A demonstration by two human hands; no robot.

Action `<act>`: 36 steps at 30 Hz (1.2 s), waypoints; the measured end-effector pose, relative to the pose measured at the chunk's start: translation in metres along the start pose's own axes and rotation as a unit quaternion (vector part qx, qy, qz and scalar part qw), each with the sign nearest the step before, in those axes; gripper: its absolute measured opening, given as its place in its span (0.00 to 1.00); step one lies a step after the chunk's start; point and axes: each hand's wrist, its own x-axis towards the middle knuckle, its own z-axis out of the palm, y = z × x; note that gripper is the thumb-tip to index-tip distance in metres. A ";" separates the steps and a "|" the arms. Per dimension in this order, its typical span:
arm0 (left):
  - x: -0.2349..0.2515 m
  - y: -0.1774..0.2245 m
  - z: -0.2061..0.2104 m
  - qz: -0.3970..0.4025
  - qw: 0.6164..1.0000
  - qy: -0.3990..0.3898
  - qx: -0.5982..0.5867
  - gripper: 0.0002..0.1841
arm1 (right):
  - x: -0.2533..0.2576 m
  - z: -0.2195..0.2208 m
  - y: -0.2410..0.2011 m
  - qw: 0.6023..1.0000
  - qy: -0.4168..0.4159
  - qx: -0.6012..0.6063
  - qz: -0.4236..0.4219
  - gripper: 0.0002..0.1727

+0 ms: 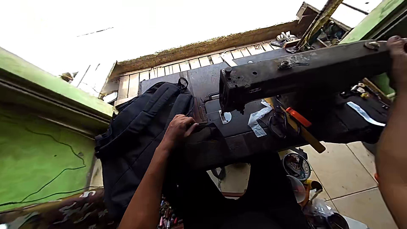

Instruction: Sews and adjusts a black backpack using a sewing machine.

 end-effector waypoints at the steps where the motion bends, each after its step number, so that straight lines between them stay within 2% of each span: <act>1: -0.005 0.000 0.003 -0.015 1.000 0.004 -0.005 0.13 | -0.014 0.000 -0.013 0.997 0.020 0.062 0.048 0.41; 3: -0.010 0.001 0.010 -0.034 0.999 0.016 0.001 0.16 | -0.029 0.001 -0.034 0.985 0.063 0.113 0.117 0.40; 5: -0.010 0.005 0.013 -0.045 0.998 0.037 0.003 0.19 | -0.035 -0.006 -0.041 0.986 0.061 0.067 0.138 0.39; 7: -0.010 0.010 0.016 -0.049 0.997 0.063 -0.009 0.21 | -0.058 -0.023 -0.054 0.992 0.020 -0.036 0.121 0.34; 9: -0.010 0.016 0.018 -0.057 0.995 0.077 -0.017 0.21 | -0.109 -0.032 -0.085 0.994 -0.012 -0.084 0.068 0.27; 11: -0.009 0.019 0.019 -0.058 0.996 0.071 -0.020 0.20 | -0.169 -0.015 -0.116 0.992 -0.104 -0.065 0.003 0.22; 13: -0.009 0.023 0.020 -0.053 0.997 0.058 -0.024 0.19 | -0.212 0.011 -0.143 0.959 -0.272 -0.078 0.023 0.26; 14: -0.009 0.025 0.019 -0.049 0.997 0.055 -0.030 0.17 | -0.226 0.023 -0.151 0.944 -0.314 -0.095 0.017 0.28; 17: -0.013 0.019 0.016 -0.037 0.995 0.069 -0.057 0.12 | -0.234 0.038 -0.165 0.941 -0.319 -0.117 0.014 0.24; 20: -0.020 0.016 0.015 -0.042 0.993 0.076 -0.084 0.11 | -0.222 0.035 -0.160 0.944 -0.313 -0.087 0.055 0.30; 23: -0.018 0.016 0.013 -0.045 0.991 0.073 -0.100 0.11 | -0.230 0.013 -0.153 0.949 -0.297 -0.094 0.054 0.37; 25: -0.020 0.013 0.015 -0.040 0.991 0.075 -0.103 0.11 | -0.245 -0.006 -0.157 0.944 -0.325 -0.051 0.027 0.34; 26: -0.020 0.011 0.015 -0.036 0.991 0.075 -0.104 0.12 | -0.254 -0.014 -0.160 0.929 -0.368 0.012 0.016 0.29; 27: -0.021 0.008 0.017 -0.033 0.991 0.075 -0.107 0.12 | -0.266 -0.017 -0.158 0.896 -0.430 0.111 0.011 0.26; 28: -0.022 0.006 0.019 -0.032 0.991 0.074 -0.108 0.12 | -0.281 -0.015 -0.159 0.833 -0.503 0.229 0.036 0.31; 30: -0.021 0.006 0.020 -0.033 0.991 0.074 -0.110 0.13 | -0.307 -0.005 -0.178 0.637 -0.652 0.396 0.110 0.49; 31: -0.019 0.007 0.018 -0.036 0.991 0.073 -0.110 0.13 | -0.316 0.003 -0.191 0.570 -0.691 0.427 0.124 0.53; 32: -0.018 0.009 0.017 -0.040 0.991 0.070 -0.109 0.13 | -0.325 0.011 -0.204 0.534 -0.708 0.441 0.136 0.55; 33: -0.017 0.010 0.017 -0.042 0.991 0.069 -0.108 0.13 | -0.331 0.018 -0.217 0.521 -0.708 0.451 0.151 0.56; 36: -0.016 0.013 0.016 -0.044 0.992 0.060 -0.106 0.13 | -0.330 0.033 -0.251 0.548 -0.678 0.453 0.184 0.51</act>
